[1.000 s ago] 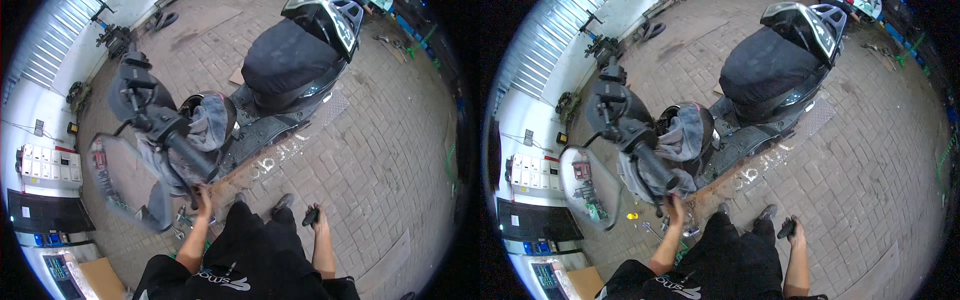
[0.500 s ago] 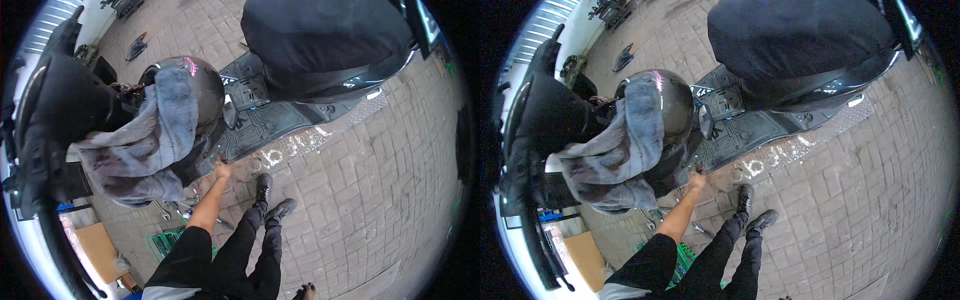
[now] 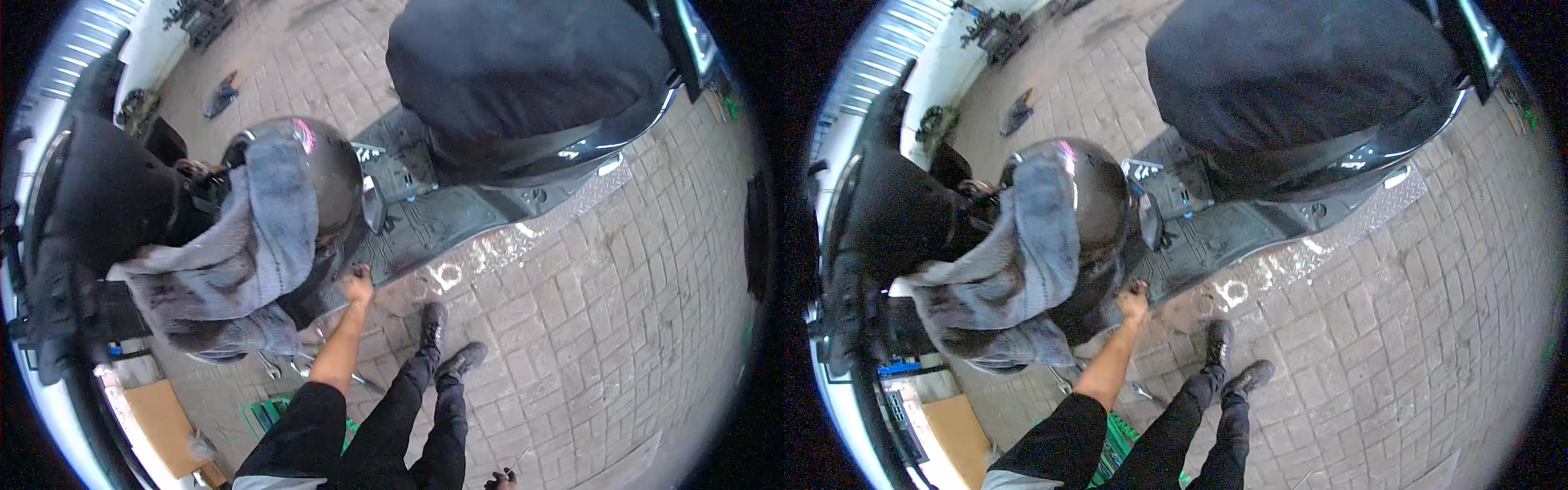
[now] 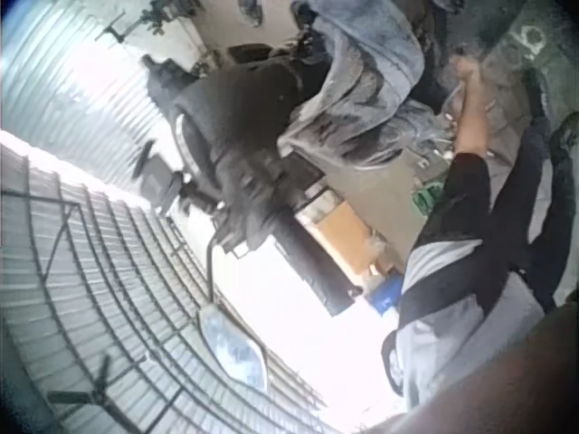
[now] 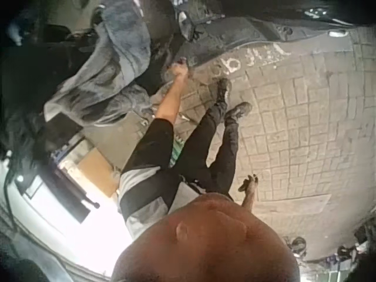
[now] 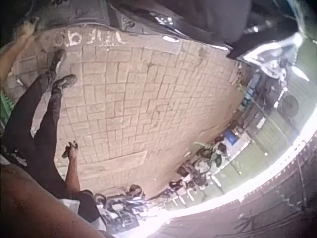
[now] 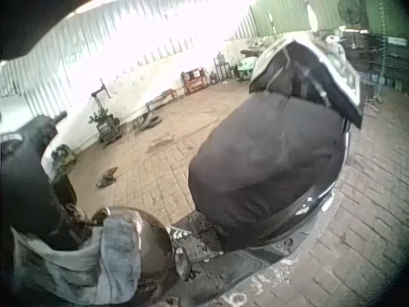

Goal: The person removes plastic casing and components from the front of a scooter using a screwdriver, handles small bolts, and wipes the assembly with a cloth.

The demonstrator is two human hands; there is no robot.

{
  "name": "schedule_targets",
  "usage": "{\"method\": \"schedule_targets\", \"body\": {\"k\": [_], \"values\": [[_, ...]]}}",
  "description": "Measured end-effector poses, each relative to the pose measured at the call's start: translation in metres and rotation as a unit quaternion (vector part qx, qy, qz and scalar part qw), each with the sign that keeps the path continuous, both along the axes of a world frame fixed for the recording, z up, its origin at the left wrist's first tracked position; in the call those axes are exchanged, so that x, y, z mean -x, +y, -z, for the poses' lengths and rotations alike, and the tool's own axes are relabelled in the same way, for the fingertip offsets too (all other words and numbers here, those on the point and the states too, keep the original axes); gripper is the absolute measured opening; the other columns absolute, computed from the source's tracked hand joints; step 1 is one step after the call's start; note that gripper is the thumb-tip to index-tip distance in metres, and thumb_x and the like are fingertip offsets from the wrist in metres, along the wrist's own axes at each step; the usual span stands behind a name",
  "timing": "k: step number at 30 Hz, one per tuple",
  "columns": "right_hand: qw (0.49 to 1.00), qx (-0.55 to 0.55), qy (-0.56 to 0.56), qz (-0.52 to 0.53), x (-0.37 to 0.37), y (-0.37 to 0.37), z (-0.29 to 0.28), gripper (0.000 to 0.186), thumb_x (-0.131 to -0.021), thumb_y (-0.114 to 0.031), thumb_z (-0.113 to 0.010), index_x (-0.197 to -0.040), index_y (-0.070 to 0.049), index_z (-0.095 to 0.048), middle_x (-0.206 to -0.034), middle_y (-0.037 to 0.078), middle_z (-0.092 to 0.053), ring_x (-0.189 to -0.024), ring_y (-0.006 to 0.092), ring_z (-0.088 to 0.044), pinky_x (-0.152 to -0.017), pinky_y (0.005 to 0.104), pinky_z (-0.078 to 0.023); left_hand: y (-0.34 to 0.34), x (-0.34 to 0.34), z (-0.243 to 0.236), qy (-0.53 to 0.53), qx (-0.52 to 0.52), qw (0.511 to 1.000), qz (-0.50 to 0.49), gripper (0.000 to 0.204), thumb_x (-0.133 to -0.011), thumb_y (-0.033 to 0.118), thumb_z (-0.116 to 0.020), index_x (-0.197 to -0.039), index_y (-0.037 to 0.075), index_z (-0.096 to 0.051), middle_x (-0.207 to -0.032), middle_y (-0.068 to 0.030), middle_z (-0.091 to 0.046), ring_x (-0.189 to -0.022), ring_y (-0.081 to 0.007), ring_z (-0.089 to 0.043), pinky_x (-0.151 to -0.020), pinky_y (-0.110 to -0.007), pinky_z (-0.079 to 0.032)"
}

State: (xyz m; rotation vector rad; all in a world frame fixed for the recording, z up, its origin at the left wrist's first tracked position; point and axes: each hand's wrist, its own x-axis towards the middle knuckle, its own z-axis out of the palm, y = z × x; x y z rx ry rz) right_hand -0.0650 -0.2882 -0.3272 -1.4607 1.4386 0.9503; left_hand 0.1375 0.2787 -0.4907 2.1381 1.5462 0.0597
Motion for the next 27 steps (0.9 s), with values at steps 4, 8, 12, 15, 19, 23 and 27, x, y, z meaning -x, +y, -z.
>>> {"method": "schedule_targets", "body": {"k": [4, 8, 12, 15, 19, 23, 27], "values": [[0.995, -0.069, -0.076, 0.019, -0.009, 0.001, 0.031, 0.036, -0.089, -0.019, -0.043, -0.119, 0.001, -0.04, -0.049, 0.001, -0.041, -0.036, 0.0113, -0.034, -0.04, 0.026, -0.036, -0.079, 0.019, -0.064, -0.12, 0.157, 0.979, -0.047, 0.037, -0.079, 0.039, -0.059, -0.08, 0.002, -0.063, -0.078, -0.008, -0.064, -0.074, -0.0218, -0.059, -0.069, -0.036, -0.046], [0.98, -0.088, -0.171, -0.042, -0.045, 0.024, 0.031, 0.041, -0.083, -0.013, -0.047, -0.121, -0.003, -0.036, -0.073, 0.011, -0.052, -0.046, 0.0195, -0.048, -0.041, 0.0314, -0.043, -0.131, 0.094, -0.105, -0.176, 0.209, 0.959, -0.068, 0.033, -0.077, 0.035, -0.064, -0.083, 0.002, -0.066, -0.075, -0.005, -0.064, -0.071, -0.0168, -0.059, -0.067, -0.033, -0.047], [0.964, -0.119, -0.235, -0.024, -0.062, 0.043, 0.043, 0.043, -0.079, -0.006, -0.049, -0.12, -0.006, -0.035, -0.087, 0.017, -0.058, -0.053, 0.0246, -0.057, -0.044, 0.035, -0.048, -0.144, 0.147, -0.2, -0.092, 0.259, 0.961, 0.021, 0.033, -0.079, 0.034, -0.062, -0.092, 0.004, -0.067, -0.08, -0.0063, -0.065, -0.076, -0.0163, -0.06, -0.068, -0.033, -0.047], [0.962, -0.123, -0.239, -0.038, -0.082, 0.058, 0.039, 0.046, -0.076, -0.003, -0.055, -0.119, -0.006, -0.037, -0.082, 0.018, -0.057, -0.049, 0.0257, -0.056, -0.04, 0.0355, -0.046, -0.112, 0.207, -0.221, -0.169, 0.261, 0.949, 0.052, 0.031, -0.082, 0.037, -0.059, -0.092, 0.01, -0.068, -0.085, -0.0064, -0.067, -0.076, -0.0167, -0.062, -0.068, -0.031, -0.047], [0.96, -0.121, -0.24, -0.073, -0.102, 0.064, 0.035, 0.046, -0.077, -0.004, -0.053, -0.119, -0.006, -0.035, -0.084, 0.018, -0.057, -0.05, 0.0268, -0.056, -0.041, 0.0362, -0.047, -0.076, 0.233, -0.315, -0.153, 0.126, 0.979, 0.055, 0.034, -0.083, 0.036, -0.058, -0.099, 0.007, -0.064, -0.093, -0.0082, -0.066, -0.082, -0.0184, -0.061, -0.075, -0.032, -0.046], [0.953, -0.132, -0.242, -0.124, -0.115, 0.07, 0.034, 0.045, -0.076, -0.001, -0.05, -0.118, -0.005, -0.033, -0.081, 0.018, -0.055, -0.05, 0.0283, -0.055, -0.041, 0.0369, -0.047, -0.028, 0.261, -0.382, -0.223, -0.023, 0.972, -0.066, 0.029, -0.081, 0.022, -0.063, -0.103, 0.003, -0.062, -0.095, -0.0131, -0.065, -0.087, -0.0197, -0.061, -0.078, -0.033, -0.046], [0.944, -0.121, -0.26, -0.16, -0.128, 0.071, 0.027, 0.043, -0.074, 0.0, -0.049, -0.115, -0.004, -0.036, -0.077, 0.017, -0.053, -0.05, 0.0273, -0.055, -0.041, 0.037, -0.046, 0.02, 0.232, -0.438, -0.465, 0.056, 0.881, -0.066, 0.036, -0.084, 0.019, -0.061, -0.111, -0.004, -0.055, -0.102, -0.0122, -0.062, -0.095, -0.0185, -0.058, -0.082, -0.029, -0.044]]}}
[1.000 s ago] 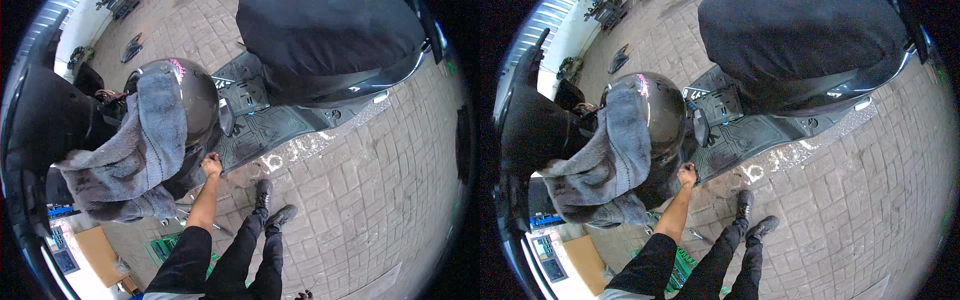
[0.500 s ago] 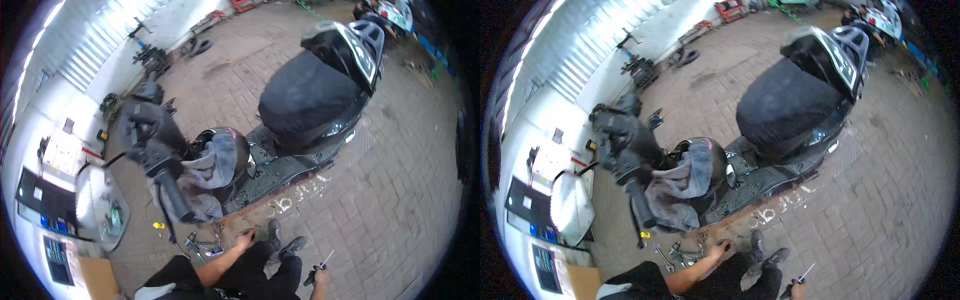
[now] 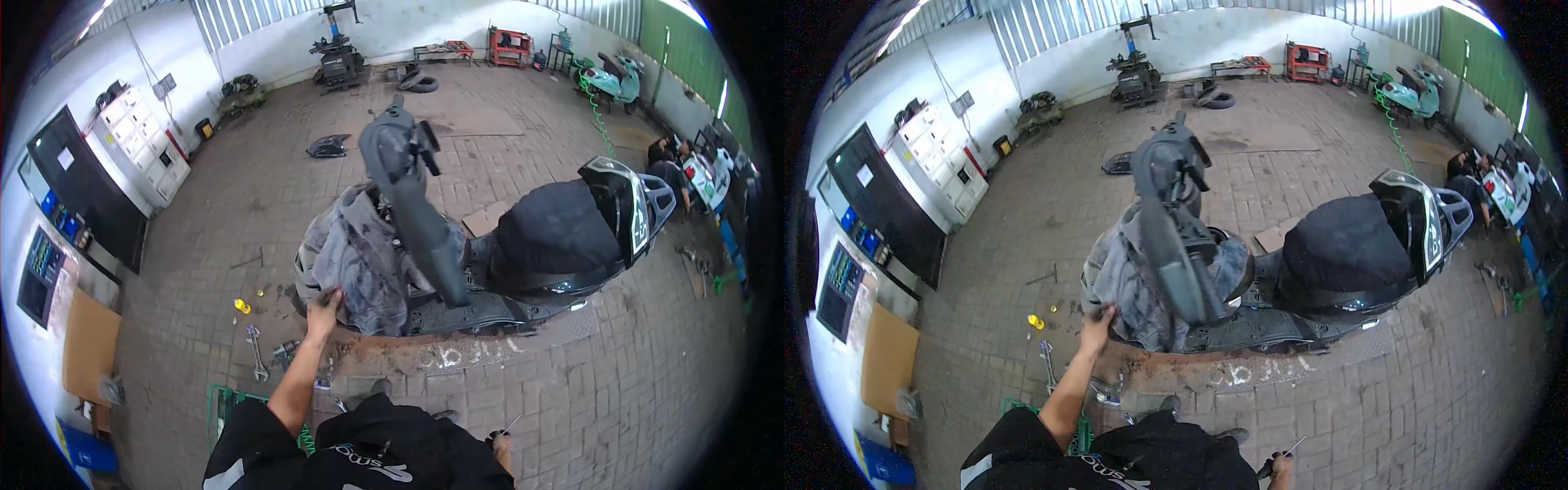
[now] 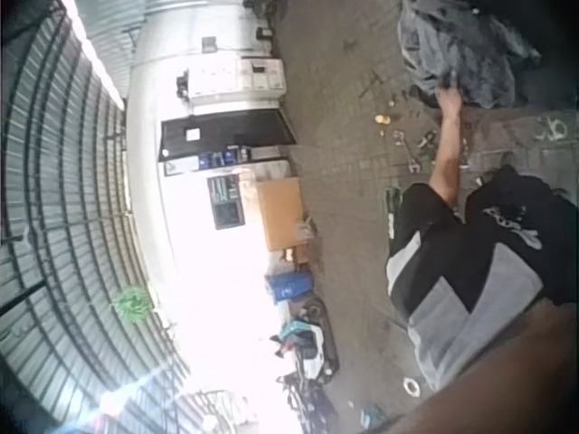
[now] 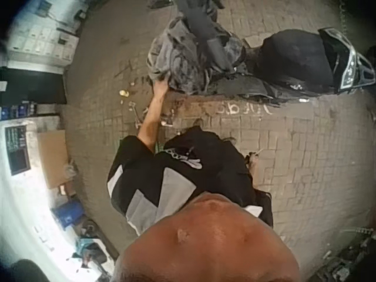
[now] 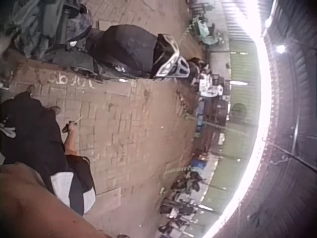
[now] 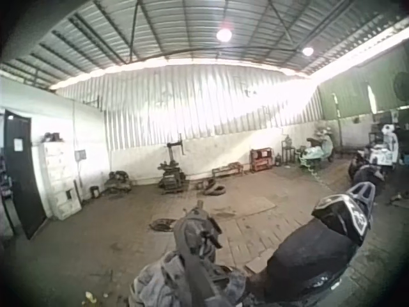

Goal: The person removes plastic casing and components from the front of a scooter using a screwdriver, handles small bolts, and wipes the assembly with a cloth.

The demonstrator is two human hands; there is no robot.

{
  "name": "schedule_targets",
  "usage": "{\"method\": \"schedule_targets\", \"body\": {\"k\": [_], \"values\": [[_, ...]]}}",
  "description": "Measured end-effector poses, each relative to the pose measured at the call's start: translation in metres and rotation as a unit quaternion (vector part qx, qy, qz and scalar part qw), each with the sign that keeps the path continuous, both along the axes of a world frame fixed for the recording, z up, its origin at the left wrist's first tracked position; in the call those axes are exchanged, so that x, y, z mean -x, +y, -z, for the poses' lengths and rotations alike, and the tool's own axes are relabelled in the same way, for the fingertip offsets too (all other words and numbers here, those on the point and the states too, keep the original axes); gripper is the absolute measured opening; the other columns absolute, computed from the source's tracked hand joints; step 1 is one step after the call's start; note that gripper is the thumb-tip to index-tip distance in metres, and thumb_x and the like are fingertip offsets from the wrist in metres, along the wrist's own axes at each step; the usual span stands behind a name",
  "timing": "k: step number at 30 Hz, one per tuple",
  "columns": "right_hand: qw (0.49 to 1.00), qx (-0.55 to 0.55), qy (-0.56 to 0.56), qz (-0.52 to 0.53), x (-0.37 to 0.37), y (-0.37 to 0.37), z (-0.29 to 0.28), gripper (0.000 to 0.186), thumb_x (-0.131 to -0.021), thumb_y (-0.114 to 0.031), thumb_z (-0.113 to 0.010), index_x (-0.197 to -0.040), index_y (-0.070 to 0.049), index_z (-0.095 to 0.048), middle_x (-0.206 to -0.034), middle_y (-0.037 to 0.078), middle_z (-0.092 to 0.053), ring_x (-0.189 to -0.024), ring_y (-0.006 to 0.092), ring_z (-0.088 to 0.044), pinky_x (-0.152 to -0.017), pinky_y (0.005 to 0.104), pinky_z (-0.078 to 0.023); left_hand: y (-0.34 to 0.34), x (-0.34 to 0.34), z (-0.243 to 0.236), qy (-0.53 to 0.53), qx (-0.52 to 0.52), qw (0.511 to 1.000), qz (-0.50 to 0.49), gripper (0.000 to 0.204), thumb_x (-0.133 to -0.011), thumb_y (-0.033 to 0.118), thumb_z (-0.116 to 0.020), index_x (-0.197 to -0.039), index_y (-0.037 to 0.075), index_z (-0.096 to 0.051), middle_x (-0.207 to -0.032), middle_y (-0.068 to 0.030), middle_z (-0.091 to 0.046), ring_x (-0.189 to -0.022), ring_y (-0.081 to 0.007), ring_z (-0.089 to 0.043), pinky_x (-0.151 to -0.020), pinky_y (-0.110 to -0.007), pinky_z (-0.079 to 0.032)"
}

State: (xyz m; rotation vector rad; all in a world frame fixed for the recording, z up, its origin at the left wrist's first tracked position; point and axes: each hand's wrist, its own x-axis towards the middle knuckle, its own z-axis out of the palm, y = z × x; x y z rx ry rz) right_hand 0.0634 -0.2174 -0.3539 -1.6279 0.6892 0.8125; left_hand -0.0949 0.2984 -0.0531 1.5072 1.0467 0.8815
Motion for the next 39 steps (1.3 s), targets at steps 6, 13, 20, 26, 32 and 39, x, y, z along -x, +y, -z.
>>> {"method": "schedule_targets", "body": {"k": [6, 13, 20, 26, 32, 39], "values": [[0.996, 0.048, -0.016, -0.071, 0.003, 0.022, -0.032, 0.04, -0.074, 0.0, -0.051, -0.113, -0.001, -0.039, -0.076, 0.017, -0.052, -0.05, 0.0255, -0.055, -0.041, 0.035, -0.046, 0.035, -0.067, -0.062, -0.204, 0.012, 0.976, 0.073, 0.022, -0.085, 0.013, -0.06, -0.099, -0.004, -0.058, -0.093, -0.0085, -0.062, -0.087, -0.0138, -0.058, -0.079, -0.026, -0.044], [0.994, 0.073, -0.042, -0.072, 0.046, 0.084, -0.09, 0.044, -0.076, 0.001, -0.055, -0.116, -0.001, -0.038, -0.077, 0.017, -0.057, -0.052, 0.0249, -0.058, -0.04, 0.0355, -0.046, 0.055, -0.141, -0.087, -0.217, -0.128, 0.961, 0.117, 0.02, -0.081, 0.013, -0.064, -0.095, -0.001, -0.063, -0.094, -0.0056, -0.063, -0.09, -0.0129, -0.055, -0.081, -0.025, -0.043], [0.989, 0.132, 0.001, -0.066, 0.092, 0.088, -0.128, 0.04, -0.076, 0.002, -0.053, -0.113, -0.004, -0.039, -0.078, 0.017, -0.058, -0.052, 0.0252, -0.057, -0.038, 0.0351, -0.044, 0.05, -0.154, -0.091, -0.246, 0.027, 0.955, 0.162, 0.021, -0.08, 0.013, -0.066, -0.096, -0.001, -0.063, -0.093, -0.0049, -0.062, -0.087, -0.0113, -0.055, -0.08, -0.024, -0.044], [0.982, 0.185, 0.011, -0.032, 0.108, 0.07, -0.138, 0.037, -0.074, -0.002, -0.055, -0.109, 0.0, -0.042, -0.077, 0.017, -0.056, -0.056, 0.0253, -0.057, -0.043, 0.0353, -0.043, 0.064, -0.152, -0.088, -0.165, -0.006, 0.97, 0.178, 0.024, -0.081, 0.015, -0.065, -0.097, -0.003, -0.062, -0.092, -0.0068, -0.063, -0.085, -0.0132, -0.056, -0.078, -0.024, -0.043], [0.987, 0.158, 0.006, 0.001, 0.094, 0.053, -0.104, 0.036, -0.076, 0.0, -0.052, -0.11, 0.0, -0.04, -0.076, 0.016, -0.055, -0.052, 0.0244, -0.056, -0.041, 0.0354, -0.044, 0.074, -0.152, -0.091, -0.131, -0.077, 0.972, 0.182, 0.028, -0.079, 0.018, -0.066, -0.096, -0.003, -0.064, -0.089, -0.0078, -0.064, -0.083, -0.0144, -0.057, -0.079, -0.026, -0.043], [0.992, 0.119, 0.0, -0.031, 0.074, 0.063, -0.098, 0.044, -0.078, -0.001, -0.052, -0.119, -0.004, -0.039, -0.08, 0.016, -0.057, -0.055, 0.024, -0.058, -0.043, 0.036, -0.046, 0.063, -0.153, -0.1, -0.151, -0.053, 0.971, 0.176, 0.025, -0.079, 0.014, -0.066, -0.096, -0.003, -0.063, -0.086, -0.0048, -0.064, -0.079, -0.011, -0.055, -0.073, -0.024, -0.043]]}}
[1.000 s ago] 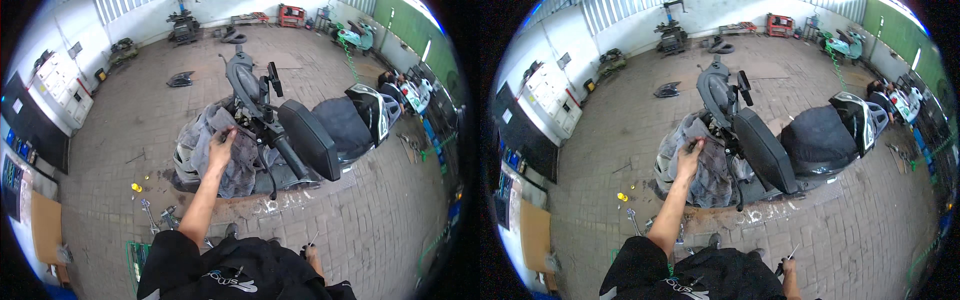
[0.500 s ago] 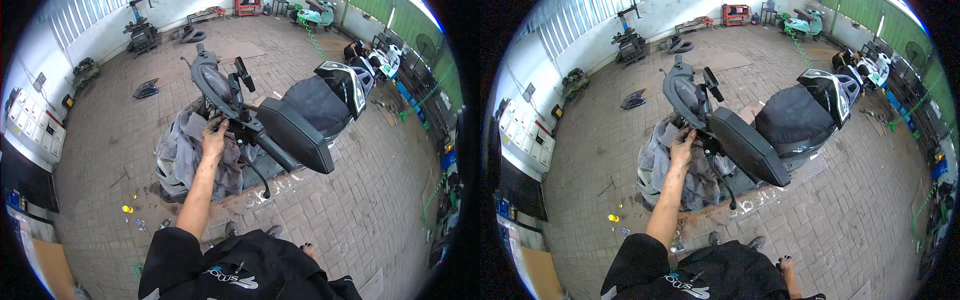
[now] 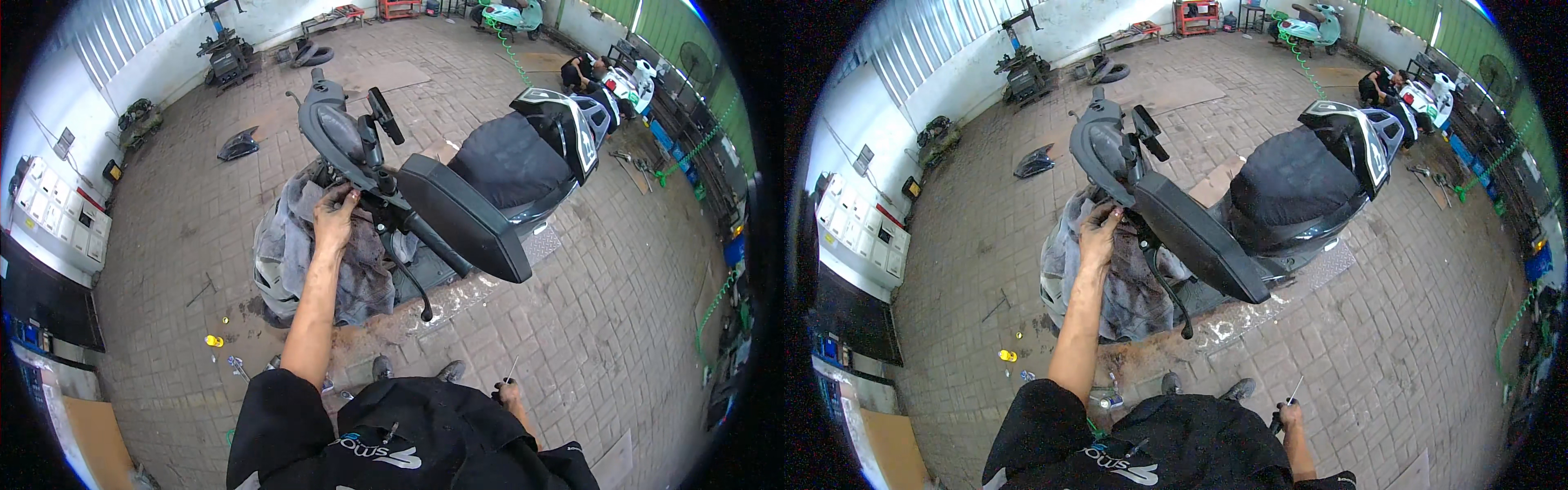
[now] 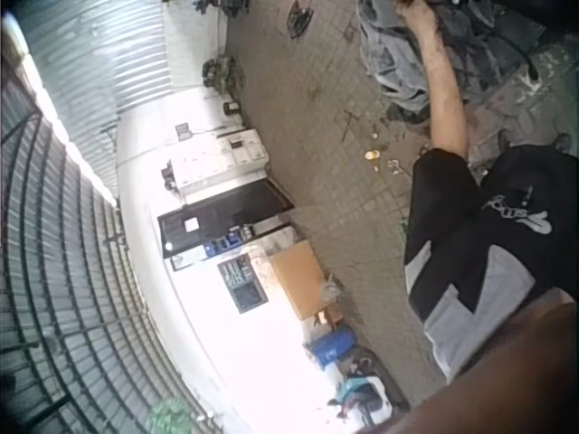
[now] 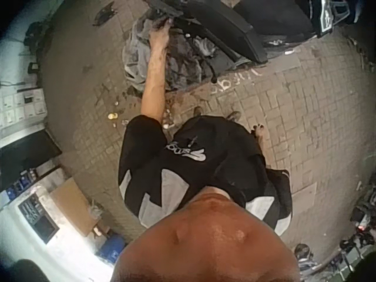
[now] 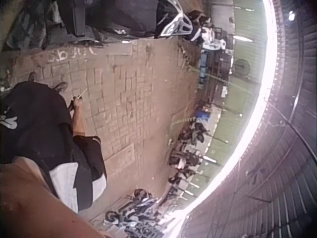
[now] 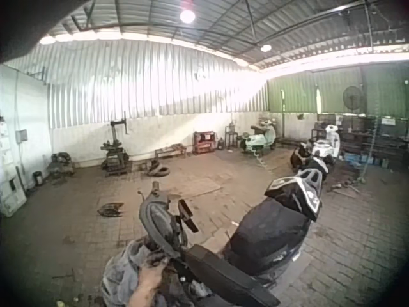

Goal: The person removes plastic casing and components from the front of a scooter using a screwdriver, handles small bolts, and wipes the assembly with a cloth.

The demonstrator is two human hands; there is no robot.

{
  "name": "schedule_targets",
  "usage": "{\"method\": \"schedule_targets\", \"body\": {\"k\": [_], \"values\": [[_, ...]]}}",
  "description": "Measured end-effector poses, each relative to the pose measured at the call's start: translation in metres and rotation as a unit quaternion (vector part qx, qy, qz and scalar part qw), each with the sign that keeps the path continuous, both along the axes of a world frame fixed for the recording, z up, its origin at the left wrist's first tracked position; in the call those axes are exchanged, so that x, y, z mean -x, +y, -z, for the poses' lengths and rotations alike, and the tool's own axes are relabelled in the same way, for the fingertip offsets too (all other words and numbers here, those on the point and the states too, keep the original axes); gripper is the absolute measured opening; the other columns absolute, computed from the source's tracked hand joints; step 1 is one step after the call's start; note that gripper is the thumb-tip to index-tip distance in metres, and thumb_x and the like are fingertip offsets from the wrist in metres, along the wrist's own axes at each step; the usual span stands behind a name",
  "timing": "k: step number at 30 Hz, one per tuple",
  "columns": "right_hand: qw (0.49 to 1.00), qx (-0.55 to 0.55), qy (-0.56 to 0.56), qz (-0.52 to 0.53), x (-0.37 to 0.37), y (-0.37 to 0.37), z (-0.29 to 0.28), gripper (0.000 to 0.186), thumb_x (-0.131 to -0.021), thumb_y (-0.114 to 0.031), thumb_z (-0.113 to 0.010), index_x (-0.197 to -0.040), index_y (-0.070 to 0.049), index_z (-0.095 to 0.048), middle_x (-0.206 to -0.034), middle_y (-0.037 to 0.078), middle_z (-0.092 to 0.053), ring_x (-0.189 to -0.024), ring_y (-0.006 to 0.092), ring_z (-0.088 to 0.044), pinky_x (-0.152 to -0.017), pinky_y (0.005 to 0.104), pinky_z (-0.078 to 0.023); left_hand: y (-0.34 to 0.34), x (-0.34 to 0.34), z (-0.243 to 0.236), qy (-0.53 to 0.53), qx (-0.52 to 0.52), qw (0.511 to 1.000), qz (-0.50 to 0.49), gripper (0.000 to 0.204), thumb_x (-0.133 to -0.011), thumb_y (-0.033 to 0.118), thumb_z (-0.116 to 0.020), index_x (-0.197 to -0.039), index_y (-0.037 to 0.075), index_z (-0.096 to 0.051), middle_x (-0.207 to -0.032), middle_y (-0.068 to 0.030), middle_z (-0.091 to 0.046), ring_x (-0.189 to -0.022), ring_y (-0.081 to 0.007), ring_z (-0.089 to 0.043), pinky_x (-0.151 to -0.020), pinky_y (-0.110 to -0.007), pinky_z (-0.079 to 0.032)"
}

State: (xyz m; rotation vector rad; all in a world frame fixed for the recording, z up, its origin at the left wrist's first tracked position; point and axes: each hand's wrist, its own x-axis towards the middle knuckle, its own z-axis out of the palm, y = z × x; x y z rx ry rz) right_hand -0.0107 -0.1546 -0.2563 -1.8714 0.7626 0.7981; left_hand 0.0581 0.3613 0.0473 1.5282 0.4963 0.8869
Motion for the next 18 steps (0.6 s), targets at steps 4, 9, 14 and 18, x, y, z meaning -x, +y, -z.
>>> {"method": "schedule_targets", "body": {"k": [4, 9, 14, 18], "values": [[1.0, -0.022, 0.006, 0.02, -0.004, 0.002, -0.002, 0.042, -0.077, -0.002, -0.054, -0.117, -0.004, -0.04, -0.075, 0.015, -0.057, -0.055, 0.0235, -0.058, -0.042, 0.0349, -0.045, 0.006, 0.001, 0.007, 0.022, 0.01, 1.0, 0.009, 0.025, -0.079, 0.015, -0.067, -0.095, -0.004, -0.063, -0.082, -0.0038, -0.063, -0.075, -0.0099, -0.054, -0.07, -0.023, -0.043], [1.0, 0.012, 0.005, 0.019, 0.003, -0.006, 0.002, 0.039, -0.077, -0.002, -0.054, -0.114, -0.004, -0.041, -0.074, 0.015, -0.056, -0.055, 0.0238, -0.058, -0.042, 0.0349, -0.045, 0.002, -0.003, 0.004, 0.005, 0.006, 1.0, -0.021, 0.023, -0.078, 0.015, -0.067, -0.091, -0.004, -0.063, -0.079, -0.0032, -0.063, -0.072, -0.009, -0.054, -0.068, -0.023, -0.042], [0.999, 0.012, 0.016, 0.041, 0.006, -0.012, 0.012, 0.038, -0.077, -0.001, -0.054, -0.113, -0.003, -0.042, -0.075, 0.016, -0.057, -0.054, 0.0238, -0.057, -0.042, 0.0344, -0.045, 0.007, -0.003, 0.005, 0.001, 0.016, 1.0, 0.022, 0.017, -0.078, 0.011, -0.064, -0.087, -0.003, -0.064, -0.079, -0.0028, -0.063, -0.072, -0.0092, -0.055, -0.068, -0.023, -0.042], [0.999, 0.015, 0.025, 0.031, 0.004, -0.003, -0.006, 0.037, -0.077, -0.001, -0.053, -0.112, -0.002, -0.041, -0.075, 0.016, -0.057, -0.054, 0.0236, -0.058, -0.042, 0.0338, -0.045, 0.013, -0.002, 0.008, 0.033, -0.041, 0.998, 0.022, 0.017, -0.077, 0.012, -0.064, -0.085, -0.003, -0.065, -0.077, -0.0034, -0.064, -0.072, -0.01, -0.056, -0.068, -0.023, -0.043]]}}
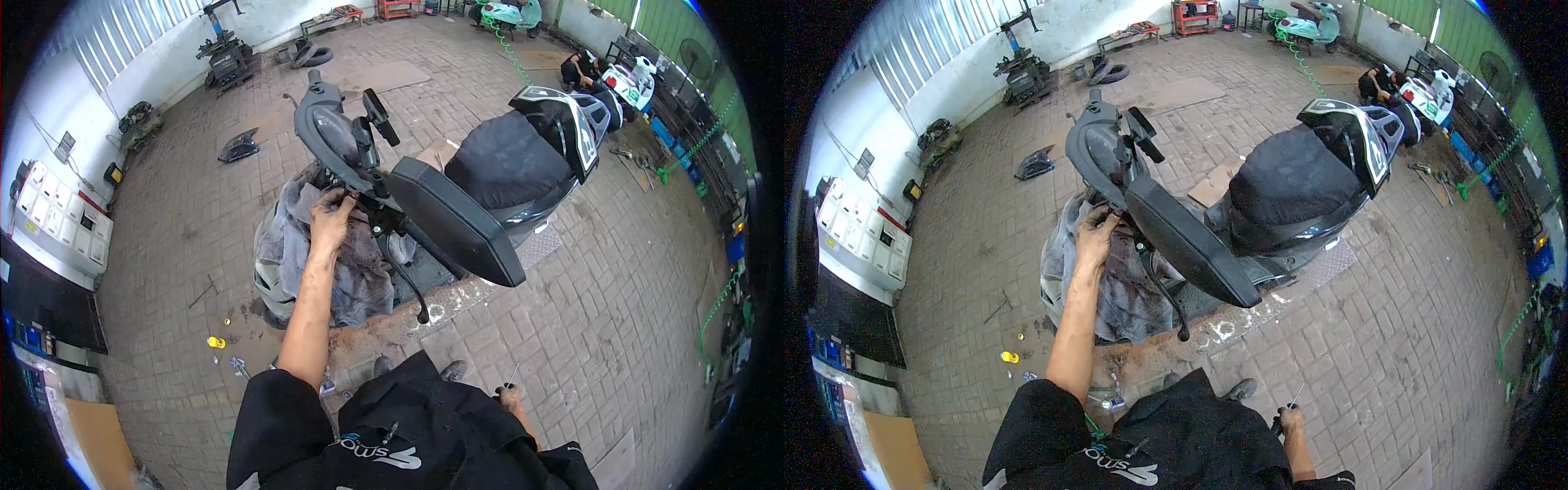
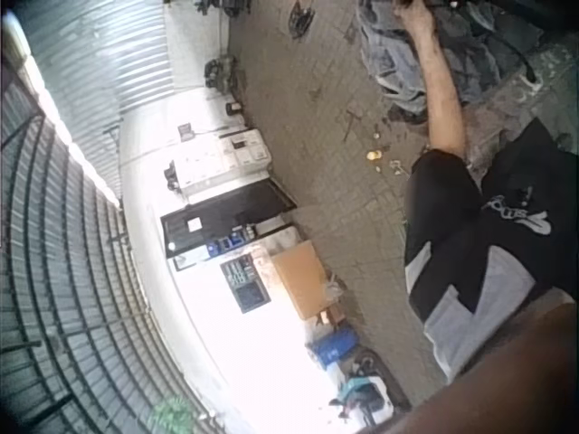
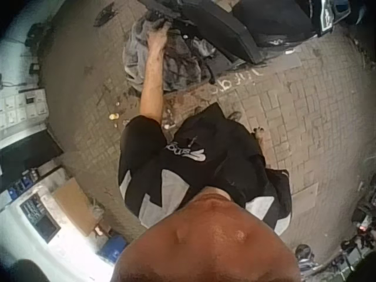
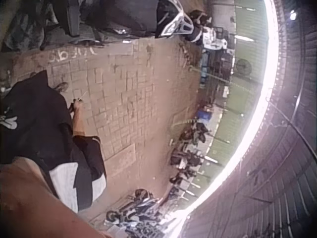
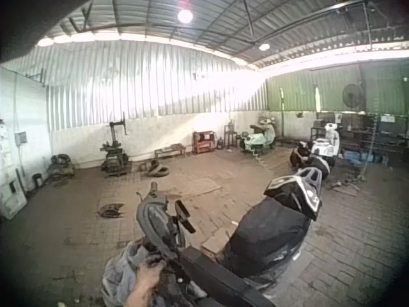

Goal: The person removes plastic casing and components from the front of a scooter using a screwdriver, handles small bolts, and wipes the assembly with a cloth.

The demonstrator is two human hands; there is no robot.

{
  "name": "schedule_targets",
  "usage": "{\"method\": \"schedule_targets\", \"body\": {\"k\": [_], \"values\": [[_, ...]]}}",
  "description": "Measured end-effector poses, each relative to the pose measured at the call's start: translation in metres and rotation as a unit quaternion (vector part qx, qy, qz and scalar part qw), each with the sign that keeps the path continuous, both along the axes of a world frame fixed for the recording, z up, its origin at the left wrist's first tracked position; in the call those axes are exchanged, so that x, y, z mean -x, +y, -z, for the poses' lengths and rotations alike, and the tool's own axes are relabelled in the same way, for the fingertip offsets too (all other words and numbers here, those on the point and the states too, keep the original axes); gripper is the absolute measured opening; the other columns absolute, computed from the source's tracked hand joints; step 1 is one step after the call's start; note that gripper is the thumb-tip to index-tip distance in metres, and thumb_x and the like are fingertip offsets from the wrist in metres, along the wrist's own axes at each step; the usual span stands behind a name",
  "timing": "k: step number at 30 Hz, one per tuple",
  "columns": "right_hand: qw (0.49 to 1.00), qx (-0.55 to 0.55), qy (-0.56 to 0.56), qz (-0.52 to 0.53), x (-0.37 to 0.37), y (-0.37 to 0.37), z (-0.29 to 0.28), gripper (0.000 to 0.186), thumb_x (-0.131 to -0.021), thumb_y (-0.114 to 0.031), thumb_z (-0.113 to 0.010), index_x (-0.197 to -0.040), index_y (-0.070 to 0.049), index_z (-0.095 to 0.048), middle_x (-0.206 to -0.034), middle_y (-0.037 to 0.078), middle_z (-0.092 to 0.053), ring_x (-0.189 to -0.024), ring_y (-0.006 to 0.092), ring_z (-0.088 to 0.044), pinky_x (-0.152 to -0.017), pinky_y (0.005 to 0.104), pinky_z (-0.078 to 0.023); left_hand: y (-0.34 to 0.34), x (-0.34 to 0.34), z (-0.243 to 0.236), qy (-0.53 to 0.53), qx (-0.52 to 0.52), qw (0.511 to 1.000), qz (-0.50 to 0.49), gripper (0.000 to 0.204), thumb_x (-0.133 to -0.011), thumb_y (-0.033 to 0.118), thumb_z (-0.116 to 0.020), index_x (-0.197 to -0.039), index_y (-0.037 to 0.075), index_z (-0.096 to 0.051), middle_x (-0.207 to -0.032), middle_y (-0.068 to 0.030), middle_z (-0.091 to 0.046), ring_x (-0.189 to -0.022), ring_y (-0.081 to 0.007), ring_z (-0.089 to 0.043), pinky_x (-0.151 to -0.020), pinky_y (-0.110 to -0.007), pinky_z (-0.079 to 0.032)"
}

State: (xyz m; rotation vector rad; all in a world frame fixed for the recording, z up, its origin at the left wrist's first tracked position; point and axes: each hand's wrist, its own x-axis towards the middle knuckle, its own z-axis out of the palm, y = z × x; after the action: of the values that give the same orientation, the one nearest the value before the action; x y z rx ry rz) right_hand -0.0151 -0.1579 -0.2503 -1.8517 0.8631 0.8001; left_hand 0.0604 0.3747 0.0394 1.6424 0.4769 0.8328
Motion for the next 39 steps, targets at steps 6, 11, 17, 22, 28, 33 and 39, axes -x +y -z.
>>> {"method": "schedule_targets", "body": {"k": [6, 11, 17, 22, 28, 33, 39], "values": [[1.0, -0.018, -0.006, 0.016, -0.002, 0.005, -0.001, 0.039, -0.077, 0.0, -0.052, -0.114, -0.003, -0.039, -0.075, 0.015, -0.056, -0.053, 0.0234, -0.056, -0.042, 0.034, -0.046, 0.0, 0.004, -0.013, 0.027, -0.069, 0.997, -0.02, 0.02, -0.074, 0.014, -0.065, -0.084, -0.003, -0.065, -0.075, -0.0041, -0.063, -0.071, -0.0109, -0.056, -0.069, -0.024, -0.044], [0.999, -0.02, -0.003, 0.027, -0.004, 0.001, 0.008, 0.041, -0.077, 0.0, -0.053, -0.115, -0.002, -0.039, -0.081, 0.018, -0.056, -0.056, 0.0267, -0.058, -0.044, 0.0369, -0.047, -0.005, 0.007, -0.025, 0.039, -0.091, 0.995, -0.015, 0.019, -0.073, 0.013, -0.065, -0.08, -0.005, -0.064, -0.07, -0.0025, -0.061, -0.066, -0.0099, -0.053, -0.063, -0.024, -0.042], [0.999, -0.022, -0.014, 0.028, -0.001, -0.007, 0.021, 0.042, -0.078, -0.002, -0.055, -0.116, 0.0, -0.04, -0.093, 0.021, -0.057, -0.064, 0.0332, -0.061, -0.049, 0.0403, -0.051, -0.005, 0.005, -0.026, 0.072, -0.093, 0.993, -0.001, 0.02, -0.073, 0.014, -0.065, -0.081, -0.004, -0.063, -0.068, -0.0007, -0.059, -0.062, -0.0084, -0.051, -0.057, -0.023, -0.041], [1.0, -0.004, -0.016, 0.011, 0.001, -0.009, 0.018, 0.041, -0.078, -0.003, -0.054, -0.117, 0.0, -0.04, -0.093, 0.021, -0.058, -0.065, 0.0339, -0.061, -0.05, 0.0409, -0.051, -0.017, 0.005, -0.029, 0.074, -0.108, 0.99, -0.052, 0.025, -0.072, 0.016, -0.065, -0.085, -0.005, -0.063, -0.07, -0.0036, -0.06, -0.066, -0.0109, -0.054, -0.06, -0.024, -0.042], [0.999, -0.02, -0.022, 0.023, 0.001, -0.012, 0.023, 0.041, -0.077, -0.003, -0.055, -0.116, 0.0, -0.041, -0.09, 0.021, -0.059, -0.064, 0.033, -0.061, -0.049, 0.0405, -0.05, 0.003, -0.001, -0.006, 0.048, -0.17, 0.982, -0.073, 0.03, -0.069, 0.018, -0.068, -0.087, -0.004, -0.062, -0.092, -0.0168, -0.061, -0.086, -0.0242, -0.057, -0.077, -0.031, -0.043], [1.0, 0.005, -0.008, 0.002, -0.001, -0.011, 0.018, 0.038, -0.077, -0.002, -0.053, -0.114, -0.001, -0.042, -0.081, 0.018, -0.058, -0.057, 0.0271, -0.059, -0.045, 0.0359, -0.047, -0.002, 0.001, -0.011, 0.047, -0.251, 0.962, -0.099, 0.025, -0.07, 0.016, -0.065, -0.084, -0.004, -0.061, -0.079, -0.0116, -0.063, -0.075, -0.0211, -0.058, -0.073, -0.03, -0.043], [1.0, 0.012, -0.015, 0.02, -0.002, -0.012, 0.017, 0.039, -0.077, -0.002, -0.054, -0.114, -0.001, -0.043, -0.077, 0.017, -0.058, -0.054, 0.0236, -0.059, -0.043, 0.0329, -0.047, 0.002, 0.0, -0.012, 0.072, -0.284, 0.953, -0.072, 0.025, -0.068, 0.018, -0.066, -0.082, -0.002, -0.063, -0.083, -0.0163, -0.063, -0.086, -0.029, -0.057, -0.084, -0.034, -0.041]]}}
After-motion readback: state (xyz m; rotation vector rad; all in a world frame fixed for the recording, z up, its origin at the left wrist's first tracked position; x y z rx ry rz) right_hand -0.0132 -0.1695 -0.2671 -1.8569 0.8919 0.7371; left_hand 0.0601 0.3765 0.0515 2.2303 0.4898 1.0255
